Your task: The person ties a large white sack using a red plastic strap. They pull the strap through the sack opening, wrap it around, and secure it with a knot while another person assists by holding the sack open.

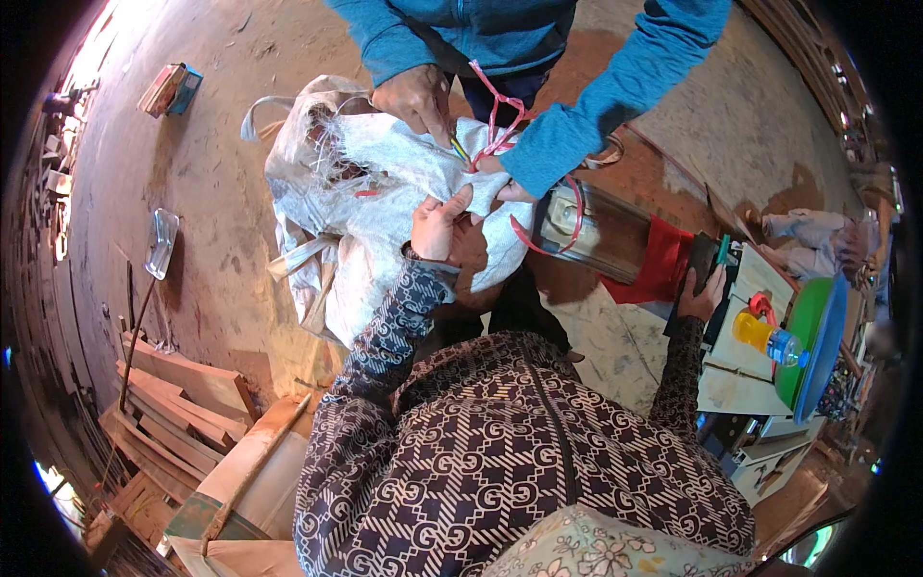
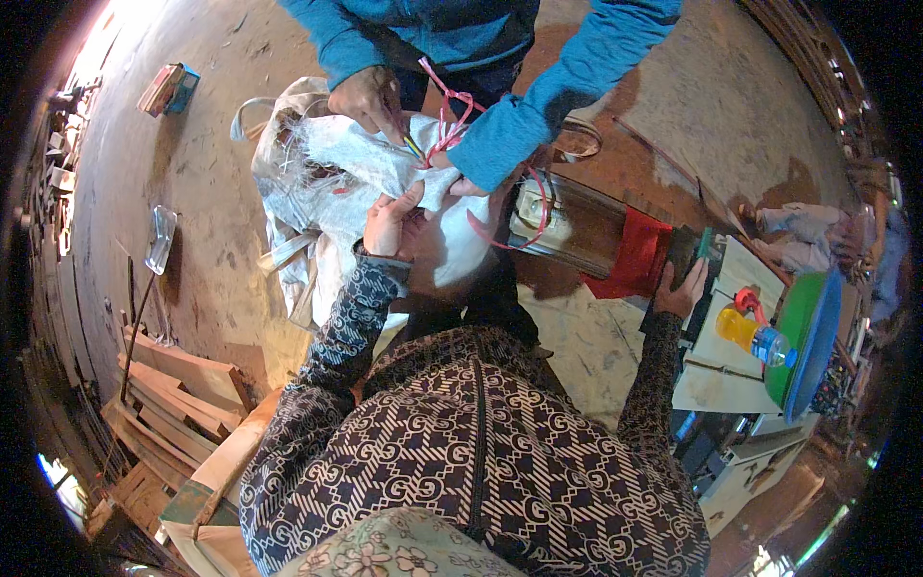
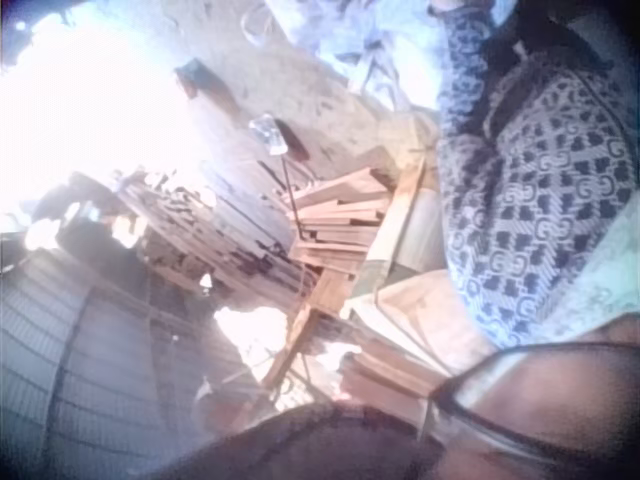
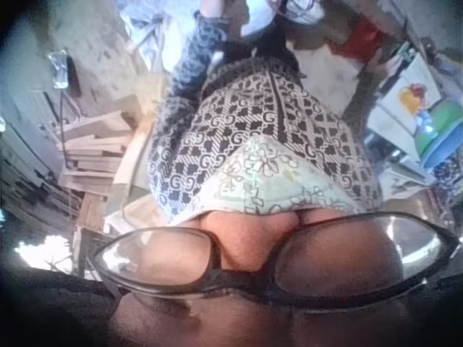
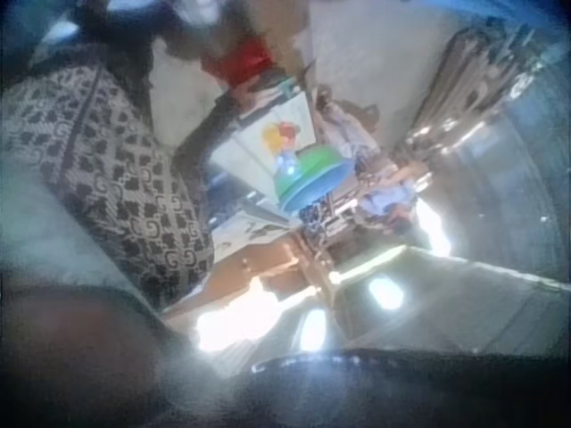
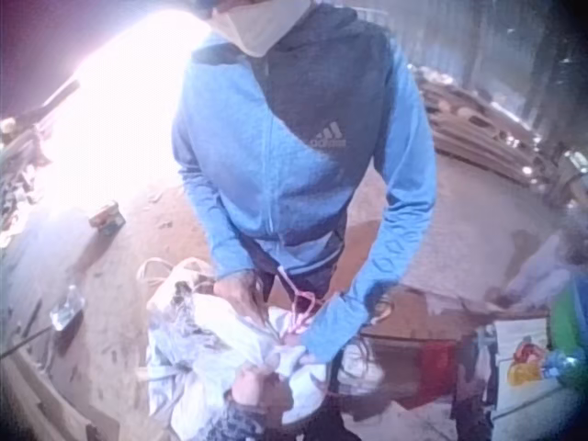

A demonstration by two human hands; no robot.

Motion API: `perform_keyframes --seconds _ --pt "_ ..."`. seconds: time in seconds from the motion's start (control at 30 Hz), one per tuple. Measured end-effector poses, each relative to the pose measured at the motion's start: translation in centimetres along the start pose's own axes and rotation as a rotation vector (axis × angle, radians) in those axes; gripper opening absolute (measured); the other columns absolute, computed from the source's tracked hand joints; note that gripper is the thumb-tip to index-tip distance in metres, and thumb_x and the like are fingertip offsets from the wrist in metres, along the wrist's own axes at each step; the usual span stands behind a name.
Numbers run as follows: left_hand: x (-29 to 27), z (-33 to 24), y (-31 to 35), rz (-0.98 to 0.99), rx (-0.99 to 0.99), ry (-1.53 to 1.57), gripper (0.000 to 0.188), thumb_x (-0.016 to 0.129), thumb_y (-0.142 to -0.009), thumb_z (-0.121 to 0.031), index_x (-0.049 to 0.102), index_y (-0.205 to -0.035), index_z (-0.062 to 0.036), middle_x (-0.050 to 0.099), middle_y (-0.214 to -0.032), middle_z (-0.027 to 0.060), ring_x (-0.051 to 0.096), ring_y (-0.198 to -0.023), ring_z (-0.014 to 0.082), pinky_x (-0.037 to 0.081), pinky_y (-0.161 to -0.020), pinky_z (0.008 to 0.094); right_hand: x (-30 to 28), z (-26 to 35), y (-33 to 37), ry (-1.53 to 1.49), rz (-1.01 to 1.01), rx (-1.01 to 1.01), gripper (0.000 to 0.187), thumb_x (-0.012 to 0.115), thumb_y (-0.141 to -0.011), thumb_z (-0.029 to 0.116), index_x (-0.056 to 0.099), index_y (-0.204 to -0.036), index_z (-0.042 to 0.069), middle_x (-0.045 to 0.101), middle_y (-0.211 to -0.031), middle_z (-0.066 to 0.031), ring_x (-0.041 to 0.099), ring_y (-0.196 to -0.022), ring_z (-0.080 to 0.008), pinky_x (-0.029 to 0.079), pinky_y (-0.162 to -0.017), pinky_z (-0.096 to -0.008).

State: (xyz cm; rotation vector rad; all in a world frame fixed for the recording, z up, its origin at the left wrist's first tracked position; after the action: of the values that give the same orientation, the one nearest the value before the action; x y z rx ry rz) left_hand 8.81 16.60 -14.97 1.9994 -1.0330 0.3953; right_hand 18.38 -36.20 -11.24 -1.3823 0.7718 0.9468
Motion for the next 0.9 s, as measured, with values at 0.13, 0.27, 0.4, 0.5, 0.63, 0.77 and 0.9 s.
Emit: perform_keyframes --seconds 0.13,0.27,0.4,0.5,0.63,0.77,0.9 --pt "0.4 0.3 -0.1 0.013 -0.006 0.081 0.022 0.062 -0.094 -0.005 0.060 -0.113 0.0047 0.070 -0.099 0.0145 0.070 -0.080 0.0205 0.059 -0.069 0.0313 -0.2 -0.4 0.0 -0.022 0.013 0.027 0.070 0.064 -0.092 0.043 0.044 -0.141 -0.003 0.046 -0.141 -0.0314 0.049 -0.126 -0.0470 0.042 -0.104 -0.0483" --pt "0.4 0.6 -0.3 0.007 0.010 0.140 0.025 0.058 -0.096 -0.005 0.057 -0.120 0.0043 0.069 -0.104 0.0150 0.070 -0.082 0.0200 0.060 -0.068 0.0315 -0.3 -0.2 -0.1 -0.047 0.021 0.027 0.071 0.063 -0.092 0.044 0.043 -0.142 -0.003 0.045 -0.142 -0.0319 0.048 -0.127 -0.0473 0.041 -0.105 -0.0480" --pt "-1.3 1.6 -1.7 0.092 -0.072 0.091 0.020 0.064 -0.094 -0.006 0.059 -0.111 0.0021 0.068 -0.097 0.0110 0.068 -0.080 0.0184 0.060 -0.071 0.0325 0.0 0.2 -0.1 -0.037 0.015 0.016 0.071 0.063 -0.092 0.044 0.043 -0.142 -0.003 0.045 -0.143 -0.0319 0.048 -0.127 -0.0475 0.041 -0.105 -0.0482" --pt "0.0 1.9 -1.3 0.038 -0.059 0.157 0.017 0.063 -0.094 -0.008 0.059 -0.108 0.0013 0.067 -0.095 0.0105 0.067 -0.081 0.0189 0.058 -0.067 0.0315 0.0 -0.6 0.3 -0.030 0.017 0.012 0.071 0.062 -0.093 0.045 0.043 -0.142 -0.003 0.044 -0.143 -0.0317 0.046 -0.129 -0.0470 0.039 -0.107 -0.0490" --pt "-2.1 4.3 -2.8 0.109 -0.163 -0.009 0.023 0.060 -0.093 -0.018 0.064 -0.103 0.0023 0.066 -0.089 0.0082 0.057 -0.069 0.0178 0.046 -0.060 0.0314 0.8 -3.4 1.8 0.038 0.039 0.101 0.076 0.060 -0.092 0.048 0.040 -0.144 -0.003 0.042 -0.145 -0.0306 0.041 -0.134 -0.0459 0.032 -0.112 -0.0502" --pt "-1.8 1.0 -2.0 0.175 -0.079 -0.073 0.032 0.063 -0.092 -0.019 0.061 -0.115 0.0024 0.070 -0.105 0.0119 0.068 -0.085 0.0205 0.056 -0.073 0.0328 0.2 -0.7 -0.5 -0.055 0.097 0.171 0.078 0.066 -0.087 0.043 0.037 -0.146 -0.001 0.039 -0.147 -0.0308 0.037 -0.136 -0.0463 0.030 -0.114 -0.0490" --pt "-1.2 0.2 -1.9 0.284 -0.109 -0.080 0.031 0.064 -0.092 -0.013 0.061 -0.120 0.0020 0.068 -0.113 0.0094 0.064 -0.092 0.0188 0.053 -0.078 0.0332 -0.5 -1.7 0.9 -0.011 0.069 0.236 0.082 0.063 -0.088 0.049 0.033 -0.149 0.003 0.035 -0.150 -0.0288 0.039 -0.135 -0.0458 0.035 -0.112 -0.0493"
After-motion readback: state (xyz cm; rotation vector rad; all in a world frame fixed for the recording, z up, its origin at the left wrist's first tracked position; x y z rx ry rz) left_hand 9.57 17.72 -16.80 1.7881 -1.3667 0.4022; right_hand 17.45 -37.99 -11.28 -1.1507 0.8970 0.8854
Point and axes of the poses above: each hand's wrist, its own y-axis away from the middle knuckle, its own x-axis out of the palm, z = x × y, the point moved 8 cm from there along -y, towards the middle knuckle
